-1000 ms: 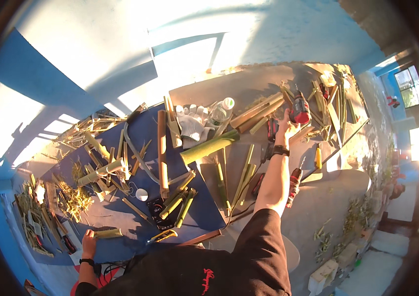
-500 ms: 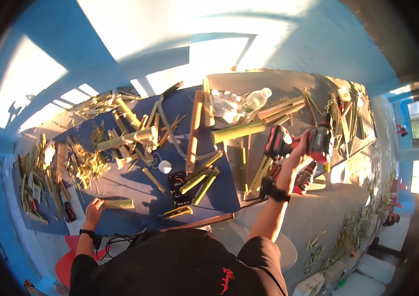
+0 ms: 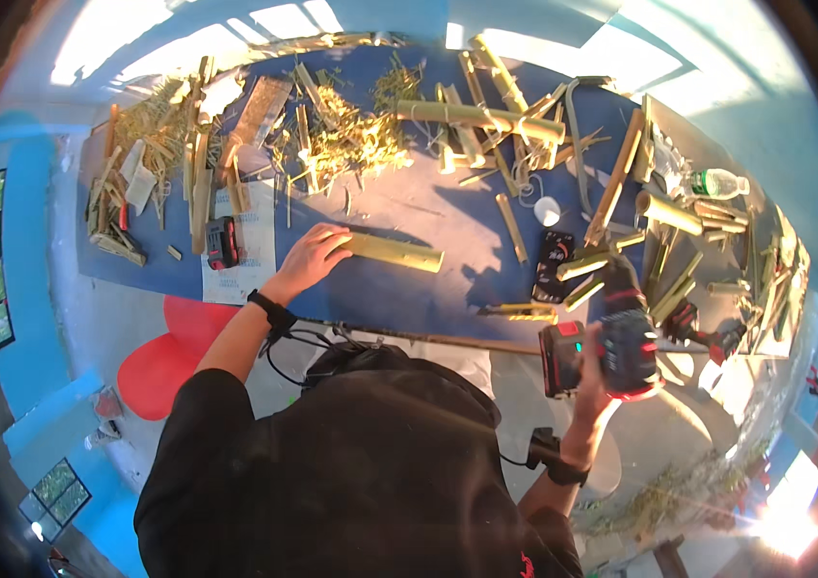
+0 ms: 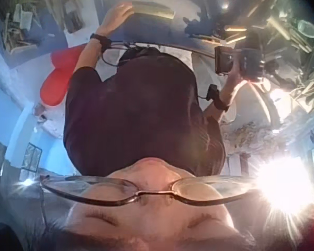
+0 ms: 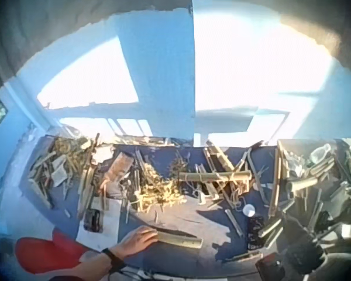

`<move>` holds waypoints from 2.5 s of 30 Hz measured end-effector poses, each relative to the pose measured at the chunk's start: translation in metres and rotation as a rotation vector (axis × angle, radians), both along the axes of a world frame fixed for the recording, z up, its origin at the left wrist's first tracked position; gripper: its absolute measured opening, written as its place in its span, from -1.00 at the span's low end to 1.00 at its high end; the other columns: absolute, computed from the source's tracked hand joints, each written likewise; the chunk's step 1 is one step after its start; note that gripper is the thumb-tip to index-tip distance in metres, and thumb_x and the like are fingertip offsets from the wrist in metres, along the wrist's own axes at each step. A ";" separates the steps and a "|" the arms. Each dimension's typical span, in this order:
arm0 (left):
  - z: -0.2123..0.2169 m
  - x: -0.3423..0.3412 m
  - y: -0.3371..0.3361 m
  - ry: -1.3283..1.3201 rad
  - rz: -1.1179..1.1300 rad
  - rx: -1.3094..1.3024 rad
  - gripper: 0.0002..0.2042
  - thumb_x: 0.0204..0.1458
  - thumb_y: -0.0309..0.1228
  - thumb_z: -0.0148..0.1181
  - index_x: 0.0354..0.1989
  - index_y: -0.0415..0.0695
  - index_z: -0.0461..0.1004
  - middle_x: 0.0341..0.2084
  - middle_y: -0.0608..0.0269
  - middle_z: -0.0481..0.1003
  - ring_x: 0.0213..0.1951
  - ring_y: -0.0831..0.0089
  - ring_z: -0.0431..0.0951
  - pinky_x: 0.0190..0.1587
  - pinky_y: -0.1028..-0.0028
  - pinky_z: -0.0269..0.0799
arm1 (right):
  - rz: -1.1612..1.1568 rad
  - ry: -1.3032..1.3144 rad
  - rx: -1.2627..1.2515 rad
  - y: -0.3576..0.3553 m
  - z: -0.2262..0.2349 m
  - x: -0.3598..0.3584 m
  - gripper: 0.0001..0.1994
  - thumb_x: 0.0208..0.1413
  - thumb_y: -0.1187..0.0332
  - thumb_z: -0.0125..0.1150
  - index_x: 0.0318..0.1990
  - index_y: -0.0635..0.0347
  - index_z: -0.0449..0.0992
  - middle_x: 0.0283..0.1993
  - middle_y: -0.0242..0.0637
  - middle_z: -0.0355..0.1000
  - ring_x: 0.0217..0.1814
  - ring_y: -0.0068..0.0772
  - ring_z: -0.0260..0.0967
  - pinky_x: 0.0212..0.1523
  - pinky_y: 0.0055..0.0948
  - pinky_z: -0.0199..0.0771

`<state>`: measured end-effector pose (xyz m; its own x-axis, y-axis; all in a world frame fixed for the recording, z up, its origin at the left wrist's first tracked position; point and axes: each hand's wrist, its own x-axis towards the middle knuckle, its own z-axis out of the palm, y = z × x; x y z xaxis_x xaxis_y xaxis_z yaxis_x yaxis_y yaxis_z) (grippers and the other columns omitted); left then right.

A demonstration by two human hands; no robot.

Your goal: Drill a hole into a piece of bamboo using a power drill.

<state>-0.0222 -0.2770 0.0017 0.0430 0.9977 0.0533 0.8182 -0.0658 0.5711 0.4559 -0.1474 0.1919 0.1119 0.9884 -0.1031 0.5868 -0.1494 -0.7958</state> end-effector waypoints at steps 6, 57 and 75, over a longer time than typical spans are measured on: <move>-0.012 -0.028 0.003 -0.185 -0.194 0.112 -0.67 0.14 -0.30 0.42 0.00 -0.21 0.58 -0.06 0.15 0.57 0.03 0.07 0.55 0.08 0.21 0.54 | 0.199 0.039 0.071 -0.075 -0.007 -0.114 -0.81 0.23 0.48 0.44 -0.03 0.22 0.65 -0.31 -0.51 0.57 -0.47 -0.74 0.36 -0.42 -0.59 0.38; -0.063 -0.031 0.016 -0.121 -0.378 0.411 -0.71 0.08 -0.33 0.48 -0.04 0.01 0.58 -0.14 0.30 0.48 -0.07 0.27 0.55 0.00 0.29 0.54 | 0.340 -0.170 -0.166 -0.158 -0.106 -0.230 -0.62 -0.12 0.43 0.57 -0.14 0.24 0.53 -0.30 -0.05 0.59 -0.28 0.09 0.59 -0.22 -0.18 0.59; -0.049 -0.051 0.019 -0.196 -0.312 0.366 -0.64 0.07 -0.31 0.46 -0.03 -0.18 0.53 -0.09 0.18 0.50 -0.02 0.15 0.55 0.10 0.23 0.54 | 0.394 -0.358 -0.265 -0.144 -0.080 -0.256 -0.55 -0.12 0.25 0.63 -0.18 0.15 0.44 -0.48 -0.07 0.53 -0.39 0.20 0.54 -0.38 -0.03 0.49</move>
<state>-0.0737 -0.2581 -0.0475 0.2902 0.8534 0.4330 0.6079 -0.5139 0.6053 0.1996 -0.2913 0.1115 -0.1852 0.9083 -0.3752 0.8634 -0.0320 -0.5035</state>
